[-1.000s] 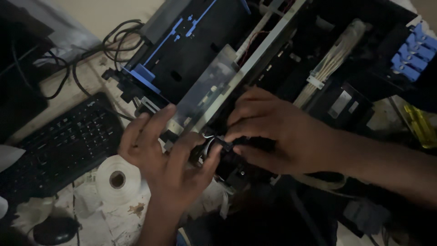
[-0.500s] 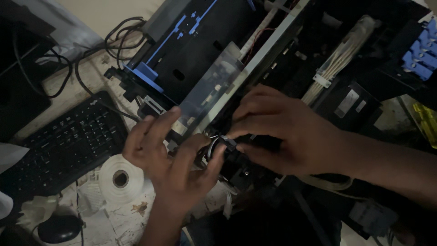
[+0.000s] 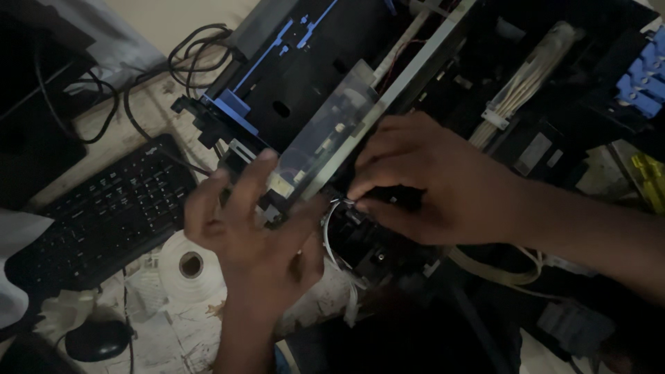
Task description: The person uses tweezers to manipulate a white ribbon cable inside a disassembled printer, then sets the tweezers down and uses both hands to adjust the cable and internal components.
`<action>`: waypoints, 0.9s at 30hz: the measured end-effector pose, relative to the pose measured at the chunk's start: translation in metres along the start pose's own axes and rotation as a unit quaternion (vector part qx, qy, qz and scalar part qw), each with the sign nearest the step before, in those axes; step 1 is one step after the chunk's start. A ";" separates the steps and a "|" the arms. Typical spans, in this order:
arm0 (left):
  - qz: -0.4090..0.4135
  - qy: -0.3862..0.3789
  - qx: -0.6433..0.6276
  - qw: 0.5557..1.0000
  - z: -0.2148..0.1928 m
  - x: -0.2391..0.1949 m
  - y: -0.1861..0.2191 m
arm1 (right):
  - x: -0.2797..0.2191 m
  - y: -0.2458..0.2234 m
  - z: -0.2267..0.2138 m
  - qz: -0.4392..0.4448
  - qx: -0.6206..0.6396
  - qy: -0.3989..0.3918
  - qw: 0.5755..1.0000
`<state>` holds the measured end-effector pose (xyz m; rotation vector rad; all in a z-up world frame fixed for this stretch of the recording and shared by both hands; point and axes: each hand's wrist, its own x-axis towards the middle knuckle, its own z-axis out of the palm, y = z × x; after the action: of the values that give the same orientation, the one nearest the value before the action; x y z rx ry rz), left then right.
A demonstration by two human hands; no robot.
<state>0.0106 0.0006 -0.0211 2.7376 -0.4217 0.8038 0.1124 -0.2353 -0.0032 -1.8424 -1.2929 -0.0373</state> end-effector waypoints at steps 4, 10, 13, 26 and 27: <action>0.023 -0.008 0.011 1.000 0.000 0.001 0.001 | 0.001 0.004 0.000 0.019 -0.012 -0.030 0.999; 0.036 0.001 0.039 0.999 0.002 0.003 0.003 | -0.003 0.007 0.000 0.018 -0.003 -0.034 0.999; 0.035 0.004 0.054 0.998 0.003 0.001 0.004 | -0.006 0.007 0.000 0.012 -0.028 -0.037 0.999; -0.004 0.017 -0.021 1.000 0.010 -0.002 0.010 | -0.009 0.012 -0.004 -0.026 -0.025 -0.050 0.998; -0.012 0.015 -0.023 1.000 0.012 -0.002 0.011 | -0.009 0.013 -0.004 -0.031 -0.023 -0.050 0.998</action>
<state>0.0109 -0.0129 -0.0297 2.6788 -0.3968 0.8175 0.1197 -0.2464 -0.0126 -1.8633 -1.4289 -0.0075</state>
